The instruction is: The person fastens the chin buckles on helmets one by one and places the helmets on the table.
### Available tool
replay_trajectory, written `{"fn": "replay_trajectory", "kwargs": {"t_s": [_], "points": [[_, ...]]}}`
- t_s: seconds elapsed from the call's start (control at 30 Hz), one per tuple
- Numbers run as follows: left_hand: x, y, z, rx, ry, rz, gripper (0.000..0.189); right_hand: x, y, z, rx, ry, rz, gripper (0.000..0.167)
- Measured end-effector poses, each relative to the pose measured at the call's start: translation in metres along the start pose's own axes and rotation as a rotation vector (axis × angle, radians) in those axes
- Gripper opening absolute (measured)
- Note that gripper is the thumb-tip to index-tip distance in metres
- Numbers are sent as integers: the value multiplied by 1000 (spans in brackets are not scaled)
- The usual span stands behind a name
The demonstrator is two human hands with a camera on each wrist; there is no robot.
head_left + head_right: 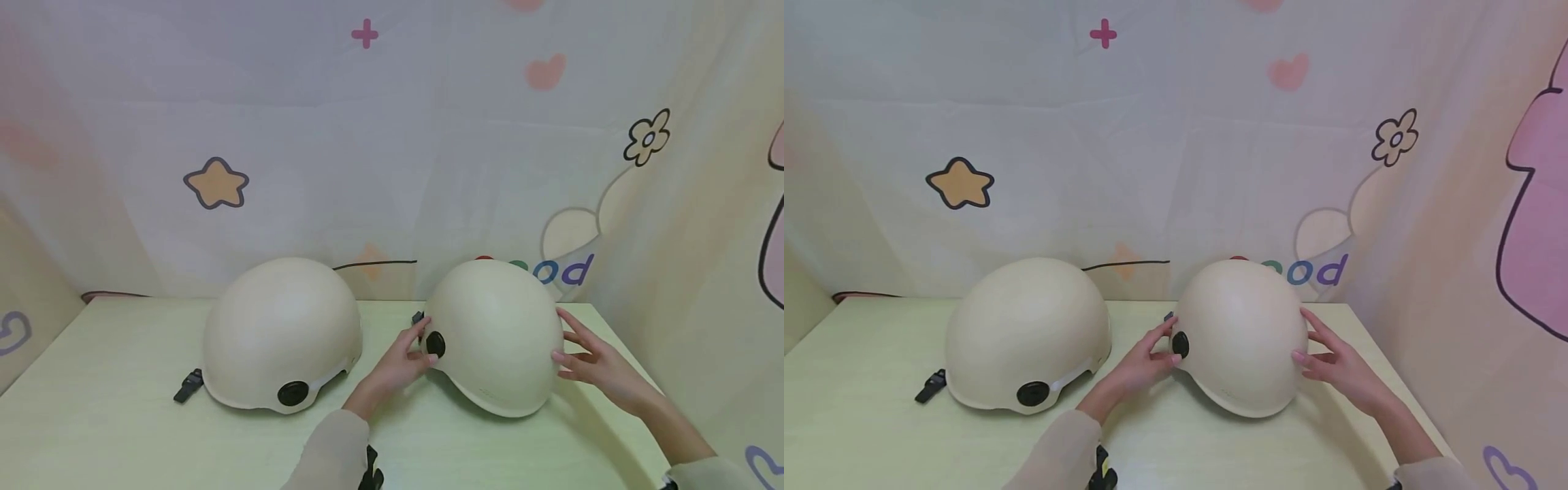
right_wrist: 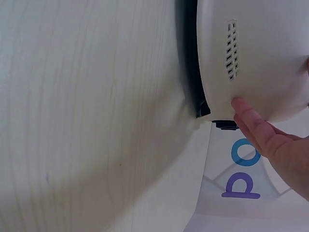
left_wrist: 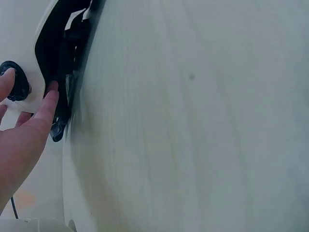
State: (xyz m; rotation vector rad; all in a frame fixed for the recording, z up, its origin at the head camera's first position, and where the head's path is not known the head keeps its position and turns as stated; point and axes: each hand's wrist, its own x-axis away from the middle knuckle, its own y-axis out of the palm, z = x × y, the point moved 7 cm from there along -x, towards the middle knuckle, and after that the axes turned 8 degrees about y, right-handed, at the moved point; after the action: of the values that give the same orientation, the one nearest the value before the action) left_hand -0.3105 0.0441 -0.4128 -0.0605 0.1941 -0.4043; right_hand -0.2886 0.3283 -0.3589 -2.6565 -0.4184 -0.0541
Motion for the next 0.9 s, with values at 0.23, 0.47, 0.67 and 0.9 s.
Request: {"fn": "replay_trajectory", "kwargs": {"t_s": [0.23, 0.47, 0.67, 0.9], "points": [[-2, -2, 10, 74, 54, 21, 65, 4, 2, -7, -2, -15, 0, 71], [-6, -1, 27, 150, 108, 96, 61, 10, -2, -24, 168, -53, 105, 70], [-9, 0, 43, 92, 133, 126, 59, 16, -2, -41, 269, -68, 156, 73], [-10, 3, 62, 88, 164, 127, 54, 22, 2, -67, 325, -161, 200, 77]]}}
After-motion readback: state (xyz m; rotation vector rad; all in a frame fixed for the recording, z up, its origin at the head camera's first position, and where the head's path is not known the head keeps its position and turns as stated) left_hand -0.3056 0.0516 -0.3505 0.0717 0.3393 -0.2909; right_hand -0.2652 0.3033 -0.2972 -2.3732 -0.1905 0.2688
